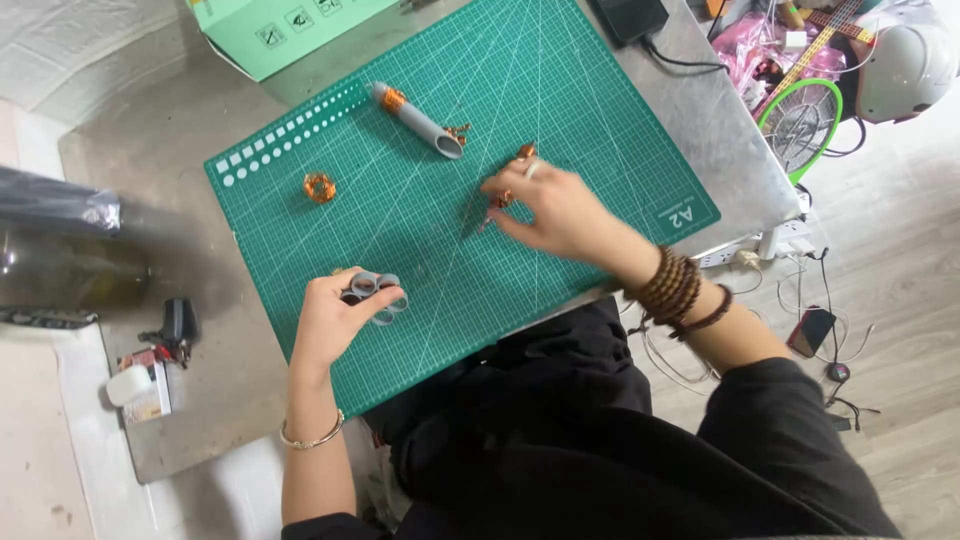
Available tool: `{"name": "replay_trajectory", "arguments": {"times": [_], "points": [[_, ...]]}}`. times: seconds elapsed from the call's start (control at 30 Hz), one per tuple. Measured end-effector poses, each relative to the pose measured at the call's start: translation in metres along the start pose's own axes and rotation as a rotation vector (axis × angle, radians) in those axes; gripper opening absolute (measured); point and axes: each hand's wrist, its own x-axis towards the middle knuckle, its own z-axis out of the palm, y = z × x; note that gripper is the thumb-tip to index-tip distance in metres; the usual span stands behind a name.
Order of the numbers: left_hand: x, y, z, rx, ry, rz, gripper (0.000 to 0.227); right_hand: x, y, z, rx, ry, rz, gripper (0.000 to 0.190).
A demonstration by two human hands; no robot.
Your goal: The person winds copper wire around a gray cylindrical object held in their left hand. They repeatedly wrap the wire, pull it taut, and adjust the coil on the cylinder while working on a green cutting mat.
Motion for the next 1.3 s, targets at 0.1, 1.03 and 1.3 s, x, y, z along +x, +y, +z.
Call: {"name": "replay_trajectory", "arguments": {"times": [0.1, 1.03, 1.3], "points": [[0.015, -0.011, -0.005, 0.021, -0.047, -0.049, 0.013, 0.013, 0.074, -0.003, -0.275, -0.012, 0.122, 0.022], [0.099, -0.022, -0.035, 0.009, -0.411, -0.419, 0.018, 0.077, 0.087, -0.084, -0.378, 0.232, 0.078, 0.012], [0.098, -0.023, -0.036, 0.054, -0.491, -0.353, 0.024, 0.084, -0.070, -0.101, 1.523, -0.545, -0.795, 0.054]]}}
